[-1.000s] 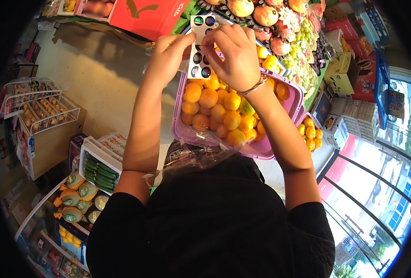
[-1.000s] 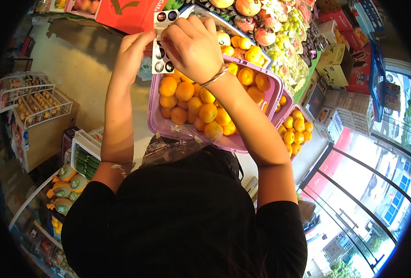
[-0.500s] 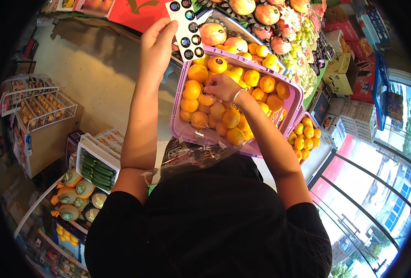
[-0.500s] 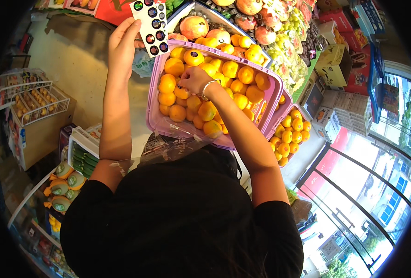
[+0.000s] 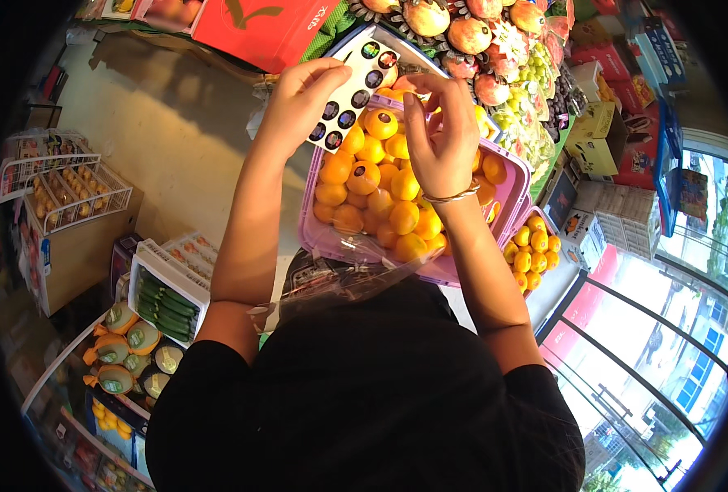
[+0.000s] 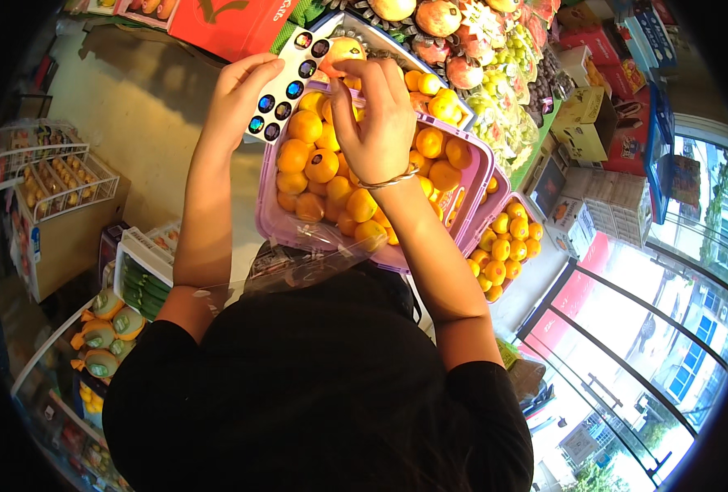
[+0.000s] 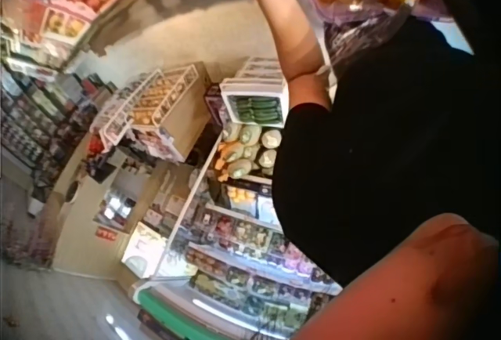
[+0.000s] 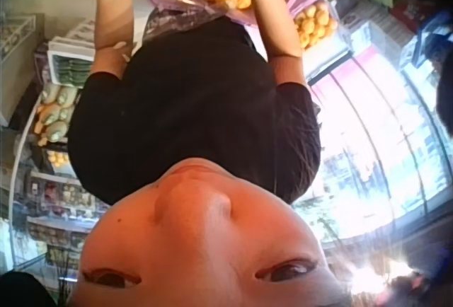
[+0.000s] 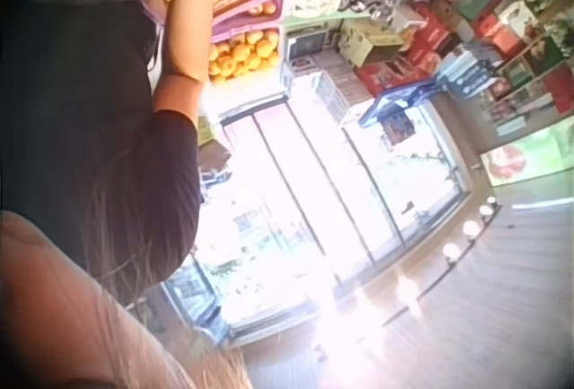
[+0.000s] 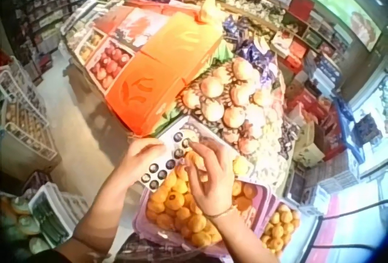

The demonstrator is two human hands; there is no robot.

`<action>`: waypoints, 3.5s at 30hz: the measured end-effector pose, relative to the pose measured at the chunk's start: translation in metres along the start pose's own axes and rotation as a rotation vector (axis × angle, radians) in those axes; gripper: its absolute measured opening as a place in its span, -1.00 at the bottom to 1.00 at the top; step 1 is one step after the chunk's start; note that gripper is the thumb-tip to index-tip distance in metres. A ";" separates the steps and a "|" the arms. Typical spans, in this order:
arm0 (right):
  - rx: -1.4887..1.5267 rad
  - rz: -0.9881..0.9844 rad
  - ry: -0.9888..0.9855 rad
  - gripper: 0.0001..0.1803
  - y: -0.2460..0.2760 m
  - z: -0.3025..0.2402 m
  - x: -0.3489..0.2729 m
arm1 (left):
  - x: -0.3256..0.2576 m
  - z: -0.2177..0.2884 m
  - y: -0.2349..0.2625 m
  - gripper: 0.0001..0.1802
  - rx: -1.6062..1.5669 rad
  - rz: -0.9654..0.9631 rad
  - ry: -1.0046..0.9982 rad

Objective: The person transfers oranges from a large purple crate into a smaller purple crate lined with paper. They then apply round stickers to each orange one by one, arranging them neatly in the smaller crate.

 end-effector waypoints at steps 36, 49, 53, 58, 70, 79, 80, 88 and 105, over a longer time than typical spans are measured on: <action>0.100 -0.265 0.388 -0.85 -0.022 -0.017 0.018 | -0.011 -0.022 -0.007 -0.69 -0.348 -0.349 0.537; 0.155 -0.588 -0.485 -0.83 -0.092 0.092 -0.104 | 0.027 -0.015 0.070 -0.65 -0.525 0.431 0.187; -0.012 -0.611 -0.396 -0.83 -0.109 0.093 -0.106 | 0.020 -0.009 0.053 -0.74 -0.424 0.336 0.158; -0.108 -0.505 -0.212 -0.81 -0.109 0.083 -0.107 | 0.015 -0.013 0.036 -0.71 -0.220 0.154 0.197; 0.003 -0.030 0.174 -0.73 0.013 -0.006 0.010 | -0.019 0.011 -0.029 -0.69 -0.013 -0.223 0.137; -0.171 -0.163 0.401 -0.78 0.026 -0.007 0.022 | -0.024 0.014 -0.050 -0.72 -0.035 -0.230 0.161; -0.180 -0.187 0.416 -0.80 0.026 -0.016 0.024 | -0.025 0.015 -0.052 -0.72 -0.030 -0.235 0.155; -0.053 -0.136 0.334 -0.76 0.035 -0.006 0.026 | -0.033 0.027 -0.067 -0.74 0.078 -0.225 0.066; 0.173 0.004 0.071 -0.86 0.040 0.018 0.004 | -0.015 0.003 -0.045 -0.74 0.024 -0.100 0.183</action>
Point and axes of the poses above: each hand's wrist, its own x-axis towards the middle knuckle, its own y-axis out of the back of the hand, z = x × y, the point moved 7 cm from there along x, towards the middle knuckle, and after that the axes turned 14 degrees about z, right-handed, at the moved point
